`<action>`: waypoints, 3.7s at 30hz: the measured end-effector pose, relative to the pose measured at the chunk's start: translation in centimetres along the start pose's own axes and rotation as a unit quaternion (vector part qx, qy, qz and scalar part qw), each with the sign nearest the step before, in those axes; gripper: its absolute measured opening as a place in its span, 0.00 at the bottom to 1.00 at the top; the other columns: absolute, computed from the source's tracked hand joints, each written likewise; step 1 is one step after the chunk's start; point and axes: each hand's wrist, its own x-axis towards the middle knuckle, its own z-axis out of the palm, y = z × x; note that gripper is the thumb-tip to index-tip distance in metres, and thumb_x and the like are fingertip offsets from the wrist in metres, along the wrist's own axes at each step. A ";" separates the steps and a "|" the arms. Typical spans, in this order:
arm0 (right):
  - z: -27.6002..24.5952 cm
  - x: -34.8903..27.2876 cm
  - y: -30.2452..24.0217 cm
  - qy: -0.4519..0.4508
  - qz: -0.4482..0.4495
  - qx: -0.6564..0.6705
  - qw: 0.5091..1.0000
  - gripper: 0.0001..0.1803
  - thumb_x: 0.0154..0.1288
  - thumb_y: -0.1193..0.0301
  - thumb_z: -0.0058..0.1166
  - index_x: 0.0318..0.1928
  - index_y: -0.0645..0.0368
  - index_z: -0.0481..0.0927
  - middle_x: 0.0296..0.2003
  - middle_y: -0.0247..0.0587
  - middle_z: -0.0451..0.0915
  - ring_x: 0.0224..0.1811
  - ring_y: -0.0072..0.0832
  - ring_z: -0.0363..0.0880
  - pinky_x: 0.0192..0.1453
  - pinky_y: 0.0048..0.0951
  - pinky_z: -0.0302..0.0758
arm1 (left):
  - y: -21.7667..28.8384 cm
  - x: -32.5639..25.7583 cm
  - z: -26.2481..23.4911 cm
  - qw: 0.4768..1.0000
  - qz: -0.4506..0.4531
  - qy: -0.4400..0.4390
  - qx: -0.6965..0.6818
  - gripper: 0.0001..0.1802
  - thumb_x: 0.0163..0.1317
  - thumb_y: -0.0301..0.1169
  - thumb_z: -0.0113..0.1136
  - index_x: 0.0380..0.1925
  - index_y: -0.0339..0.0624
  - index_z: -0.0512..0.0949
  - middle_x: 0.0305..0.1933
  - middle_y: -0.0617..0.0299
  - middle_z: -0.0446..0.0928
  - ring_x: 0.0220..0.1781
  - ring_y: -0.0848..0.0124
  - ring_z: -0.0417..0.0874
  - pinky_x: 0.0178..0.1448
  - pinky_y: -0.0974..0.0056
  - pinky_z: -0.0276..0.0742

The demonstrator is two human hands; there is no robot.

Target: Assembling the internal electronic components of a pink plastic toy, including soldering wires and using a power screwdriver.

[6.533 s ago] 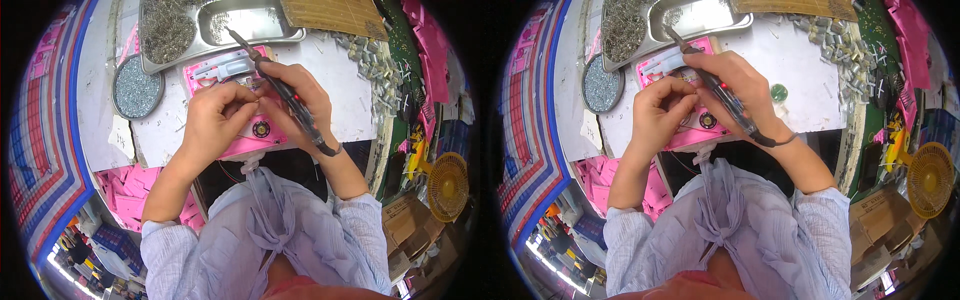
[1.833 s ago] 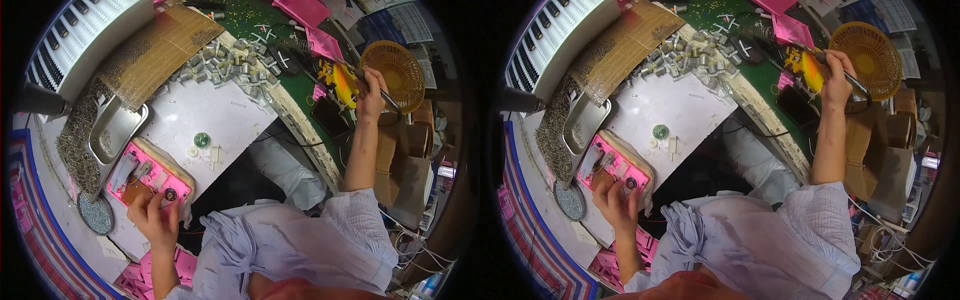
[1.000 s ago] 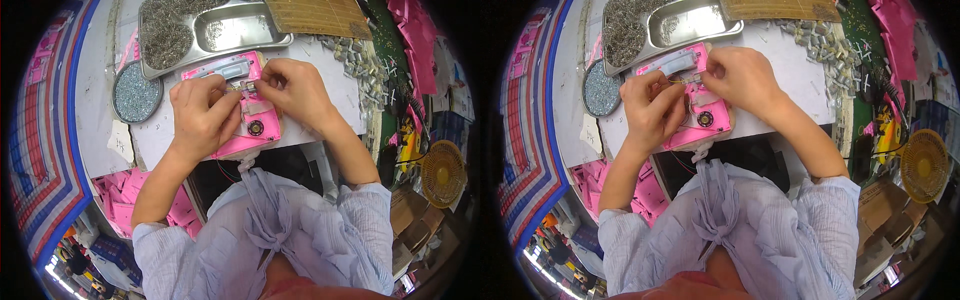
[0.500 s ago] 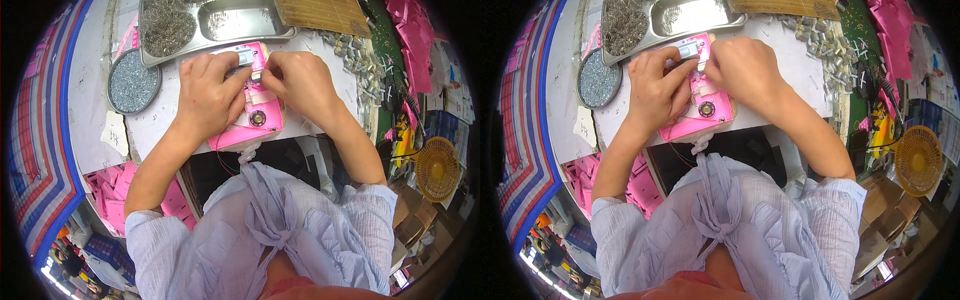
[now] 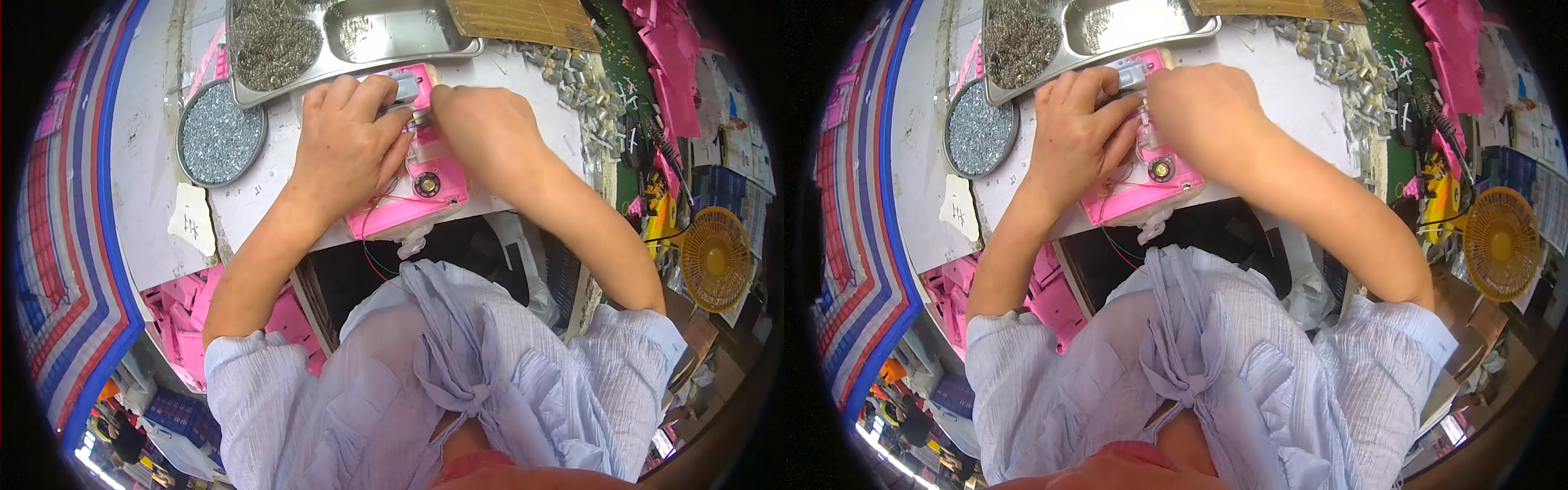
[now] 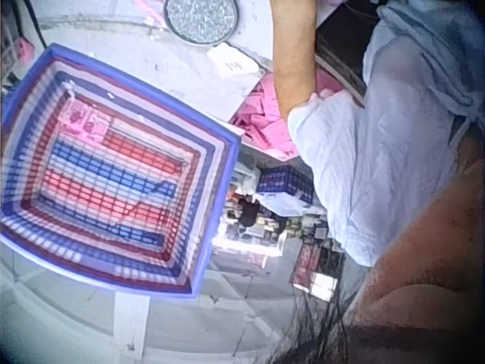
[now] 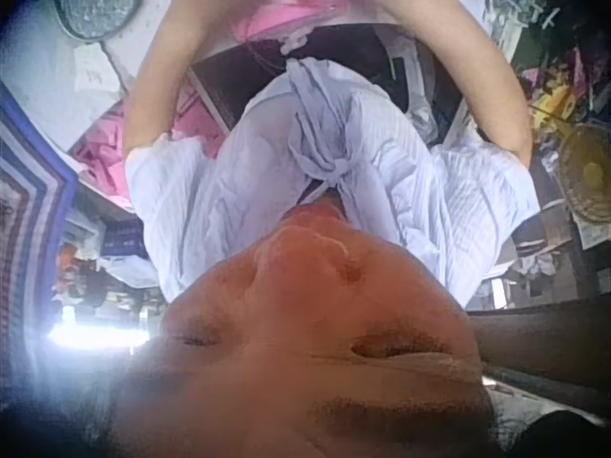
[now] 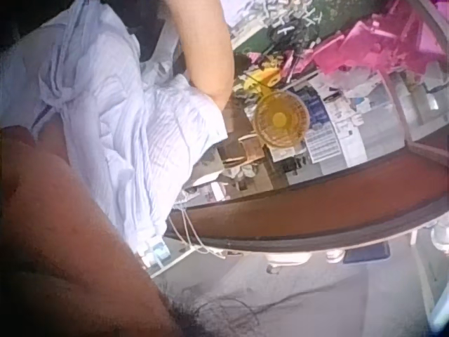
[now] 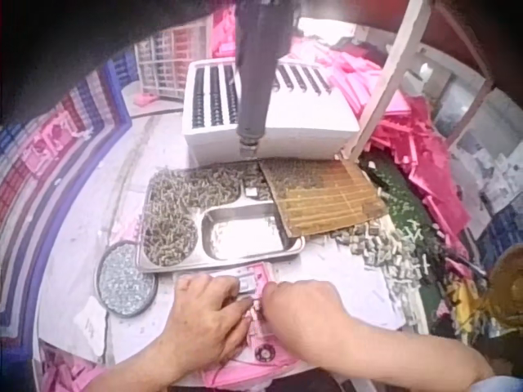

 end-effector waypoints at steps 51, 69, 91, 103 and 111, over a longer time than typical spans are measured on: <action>-22.9 -12.6 29.5 0.199 0.260 0.078 0.942 0.31 0.71 0.61 0.62 0.68 0.65 0.74 0.57 0.47 0.83 0.57 0.30 0.83 0.63 0.31 0.76 | -0.8 3.2 -3.2 0.988 -0.029 0.133 -0.068 0.09 0.55 0.22 0.68 0.37 0.40 0.81 0.39 0.55 0.80 0.38 0.59 0.83 0.39 0.59 0.77; 1.5 -7.6 0.8 0.097 0.078 0.309 0.943 0.35 0.71 0.59 0.60 0.72 0.62 0.65 0.29 0.58 0.84 0.28 0.45 0.86 0.33 0.37 0.80 | 4.7 -3.7 -2.6 0.925 -0.330 0.024 -0.187 0.46 0.62 0.35 0.72 0.75 0.31 0.59 0.18 0.68 0.66 0.19 0.80 0.67 0.26 0.72 0.63; 4.4 -6.2 -0.1 0.158 -0.075 0.082 0.981 0.28 0.70 0.63 0.61 0.67 0.59 0.75 0.21 0.35 0.78 0.20 0.32 0.80 0.23 0.34 0.73 | 4.2 -6.8 -0.9 0.906 -0.385 0.044 -0.172 0.28 0.69 0.32 0.64 0.65 0.32 0.70 0.24 0.56 0.74 0.23 0.63 0.76 0.32 0.59 0.74; -1.6 -3.7 -0.6 -0.054 -0.128 -0.092 0.986 0.27 0.62 0.67 0.59 0.62 0.57 0.77 0.20 0.38 0.81 0.21 0.37 0.82 0.23 0.40 0.76 | -8.5 -7.8 -8.0 0.918 -0.339 0.043 0.202 0.09 0.60 0.36 0.68 0.35 0.43 0.87 0.38 0.57 0.82 0.47 0.57 0.81 0.52 0.53 0.73; 2.1 14.2 -9.1 0.170 -0.417 0.011 0.893 0.07 0.61 0.70 0.61 0.38 0.59 0.83 0.34 0.38 0.81 0.45 0.33 0.78 0.46 0.34 0.78 | -10.3 -10.1 -6.5 0.923 -0.363 0.040 0.122 0.08 0.63 0.36 0.64 0.34 0.45 0.85 0.41 0.60 0.83 0.49 0.58 0.82 0.54 0.48 0.69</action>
